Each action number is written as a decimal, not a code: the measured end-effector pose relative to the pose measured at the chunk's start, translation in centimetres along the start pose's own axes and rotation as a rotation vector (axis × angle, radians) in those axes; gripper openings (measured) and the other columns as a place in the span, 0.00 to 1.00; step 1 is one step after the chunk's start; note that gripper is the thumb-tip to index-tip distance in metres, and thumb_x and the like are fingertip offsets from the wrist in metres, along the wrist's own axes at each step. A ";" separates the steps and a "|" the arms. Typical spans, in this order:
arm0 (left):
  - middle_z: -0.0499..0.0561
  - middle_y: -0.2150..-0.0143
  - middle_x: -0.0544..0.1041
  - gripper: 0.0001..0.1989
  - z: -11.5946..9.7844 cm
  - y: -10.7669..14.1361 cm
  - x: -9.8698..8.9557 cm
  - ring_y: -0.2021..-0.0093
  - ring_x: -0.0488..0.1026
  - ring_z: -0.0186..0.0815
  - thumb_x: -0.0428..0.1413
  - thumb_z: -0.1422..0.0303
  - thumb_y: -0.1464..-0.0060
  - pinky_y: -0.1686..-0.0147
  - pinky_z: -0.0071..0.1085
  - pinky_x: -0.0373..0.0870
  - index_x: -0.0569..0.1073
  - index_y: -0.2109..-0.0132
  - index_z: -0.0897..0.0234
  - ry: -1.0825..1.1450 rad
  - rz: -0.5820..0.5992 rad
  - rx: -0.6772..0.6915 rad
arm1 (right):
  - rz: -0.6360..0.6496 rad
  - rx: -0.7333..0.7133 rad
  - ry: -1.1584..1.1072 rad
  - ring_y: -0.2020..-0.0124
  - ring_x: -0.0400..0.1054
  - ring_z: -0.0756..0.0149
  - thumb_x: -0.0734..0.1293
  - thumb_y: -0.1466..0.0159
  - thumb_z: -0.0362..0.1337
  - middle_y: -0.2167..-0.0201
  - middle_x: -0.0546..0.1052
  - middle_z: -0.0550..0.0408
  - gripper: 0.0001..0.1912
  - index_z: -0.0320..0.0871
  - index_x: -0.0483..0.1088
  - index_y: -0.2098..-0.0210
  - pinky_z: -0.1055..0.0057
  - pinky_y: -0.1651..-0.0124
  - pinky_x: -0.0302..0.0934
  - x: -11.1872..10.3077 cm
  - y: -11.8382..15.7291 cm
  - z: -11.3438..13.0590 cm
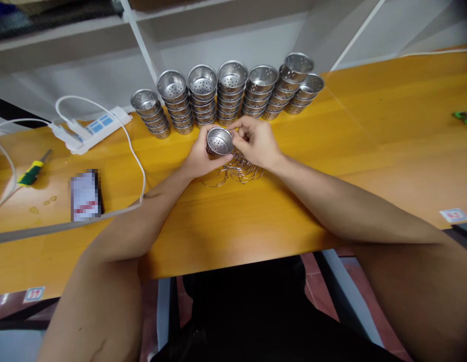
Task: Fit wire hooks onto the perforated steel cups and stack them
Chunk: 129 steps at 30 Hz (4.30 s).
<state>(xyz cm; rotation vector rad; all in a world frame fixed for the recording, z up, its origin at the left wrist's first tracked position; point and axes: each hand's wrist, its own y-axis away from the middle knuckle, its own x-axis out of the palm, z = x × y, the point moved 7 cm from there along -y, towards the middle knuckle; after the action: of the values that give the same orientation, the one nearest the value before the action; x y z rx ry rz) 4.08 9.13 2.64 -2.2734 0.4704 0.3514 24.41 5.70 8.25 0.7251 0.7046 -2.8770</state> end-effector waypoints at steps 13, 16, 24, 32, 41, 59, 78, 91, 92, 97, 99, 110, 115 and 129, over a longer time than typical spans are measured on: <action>0.53 0.40 0.83 0.56 -0.5 -0.1 0.0 0.39 0.89 0.51 0.83 0.23 0.46 0.30 0.53 0.89 0.74 0.28 0.52 0.006 -0.051 -0.084 | -0.001 0.024 -0.043 0.65 0.67 0.55 0.75 0.23 0.51 0.70 0.69 0.55 0.14 0.50 0.81 0.46 0.56 0.55 0.67 1.4 0.1 0.7; 0.53 0.41 0.84 0.57 -0.8 -0.1 -0.1 0.41 0.89 0.50 0.82 0.21 0.48 0.32 0.52 0.89 0.75 0.29 0.53 -0.001 -0.046 -0.081 | 0.000 0.039 -0.064 0.65 0.67 0.55 0.75 0.24 0.48 0.70 0.70 0.53 0.12 0.49 0.82 0.49 0.56 0.56 0.67 1.6 0.1 0.6; 0.52 0.40 0.85 0.50 -0.5 0.1 0.3 0.43 0.89 0.46 0.76 0.21 0.37 0.37 0.44 0.89 0.75 0.30 0.53 0.049 -0.023 -0.069 | 0.027 0.040 -0.129 0.62 0.73 0.55 0.76 0.21 0.56 0.65 0.79 0.49 0.18 0.47 0.85 0.50 0.58 0.57 0.70 1.4 -0.1 1.0; 0.51 0.42 0.85 0.47 0.5 -0.1 -0.2 0.46 0.87 0.42 0.74 0.20 0.37 0.42 0.41 0.86 0.76 0.34 0.52 0.178 -0.005 -0.180 | 0.367 0.064 -0.325 0.69 0.72 0.60 0.83 0.32 0.87 0.67 0.80 0.55 0.46 0.53 0.80 0.46 0.61 0.67 0.66 0.9 0.3 1.8; 0.54 0.38 0.86 0.50 0.5 0.0 0.1 0.41 0.90 0.48 0.77 0.23 0.37 0.33 0.48 0.88 0.75 0.28 0.51 0.075 0.005 -0.045 | 0.387 0.092 -0.382 0.69 0.73 0.59 0.85 0.33 0.85 0.69 0.79 0.55 0.44 0.53 0.77 0.49 0.58 0.64 0.69 1.4 0.4 1.2; 0.54 0.39 0.87 0.48 0.6 -0.3 0.0 0.42 0.90 0.45 0.76 0.25 0.34 0.35 0.44 0.89 0.75 0.28 0.54 0.073 0.008 0.035 | 0.390 0.014 -0.630 0.77 0.72 0.68 0.95 0.33 0.69 0.72 0.82 0.56 0.38 0.48 0.80 0.54 0.69 0.75 0.66 1.5 0.0 1.2; 0.54 0.37 0.86 0.45 0.9 0.0 0.0 0.41 0.90 0.45 0.77 0.30 0.30 0.33 0.47 0.90 0.73 0.25 0.52 0.085 0.013 0.092 | 0.238 -0.039 -0.480 0.70 0.72 0.66 0.94 0.37 0.75 0.58 0.86 0.52 0.42 0.50 0.86 0.45 0.63 0.69 0.74 0.6 0.1 -0.1; 0.53 0.29 0.80 0.50 3.0 -0.1 -0.5 0.31 0.88 0.49 0.77 0.33 0.27 0.20 0.56 0.86 0.66 0.14 0.44 0.067 0.001 0.194 | 0.046 -0.306 -0.074 0.48 0.84 0.49 0.80 0.21 0.78 0.41 0.88 0.43 0.36 0.53 0.91 0.43 0.45 0.41 0.91 -1.1 0.4 0.6; 0.53 0.29 0.80 0.50 2.9 -0.2 -0.5 0.31 0.88 0.49 0.77 0.33 0.27 0.20 0.56 0.85 0.66 0.15 0.44 0.067 0.001 0.202 | 0.054 -0.315 -0.060 0.46 0.84 0.48 0.80 0.21 0.78 0.40 0.88 0.42 0.35 0.53 0.91 0.43 0.44 0.41 0.91 -1.1 0.5 0.6; 0.52 0.31 0.80 0.50 2.4 -0.3 -0.6 0.35 0.88 0.46 0.78 0.31 0.29 0.22 0.54 0.86 0.67 0.17 0.46 0.062 -0.001 0.208 | 0.098 -0.385 0.018 0.38 0.85 0.41 0.76 0.16 0.74 0.36 0.87 0.40 0.33 0.52 0.91 0.39 0.37 0.34 0.90 -0.9 0.6 1.0; 0.53 0.32 0.80 0.49 2.2 -0.2 -0.6 0.36 0.88 0.46 0.77 0.31 0.28 0.24 0.54 0.88 0.68 0.17 0.46 0.052 -0.005 0.184 | 0.119 -0.397 0.051 0.33 0.85 0.38 0.75 0.15 0.73 0.35 0.86 0.40 0.32 0.53 0.91 0.39 0.32 0.26 0.86 -0.8 0.8 1.2; 0.56 0.33 0.80 0.49 0.9 0.2 -0.4 0.33 0.86 0.51 0.76 0.32 0.28 0.24 0.56 0.87 0.68 0.17 0.48 -0.005 -0.022 0.070 | 0.176 -0.352 0.081 0.27 0.82 0.35 0.72 0.13 0.70 0.34 0.86 0.41 0.30 0.54 0.94 0.41 0.29 0.13 0.75 -0.5 0.7 0.8; 0.57 0.32 0.79 0.50 1.4 0.5 -0.6 0.31 0.85 0.53 0.78 0.33 0.29 0.20 0.57 0.84 0.68 0.17 0.50 -0.013 -0.021 0.054 | 0.178 -0.366 0.065 0.28 0.82 0.39 0.70 0.10 0.64 0.33 0.86 0.42 0.27 0.52 0.93 0.47 0.31 0.13 0.75 0.1 0.5 0.3; 0.59 0.27 0.80 0.48 1.5 0.1 -0.5 0.27 0.85 0.55 0.80 0.43 0.31 0.20 0.58 0.84 0.68 0.18 0.51 -0.094 -0.017 0.086 | 0.038 -0.258 -0.043 0.32 0.86 0.43 0.67 0.08 0.65 0.34 0.90 0.40 0.32 0.48 0.91 0.50 0.38 0.18 0.79 1.4 1.3 -0.2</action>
<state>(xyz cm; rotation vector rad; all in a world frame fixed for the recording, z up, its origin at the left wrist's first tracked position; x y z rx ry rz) 3.40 10.30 1.74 -2.1660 0.4100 0.4199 23.54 4.71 6.88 0.6317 1.0187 -2.6880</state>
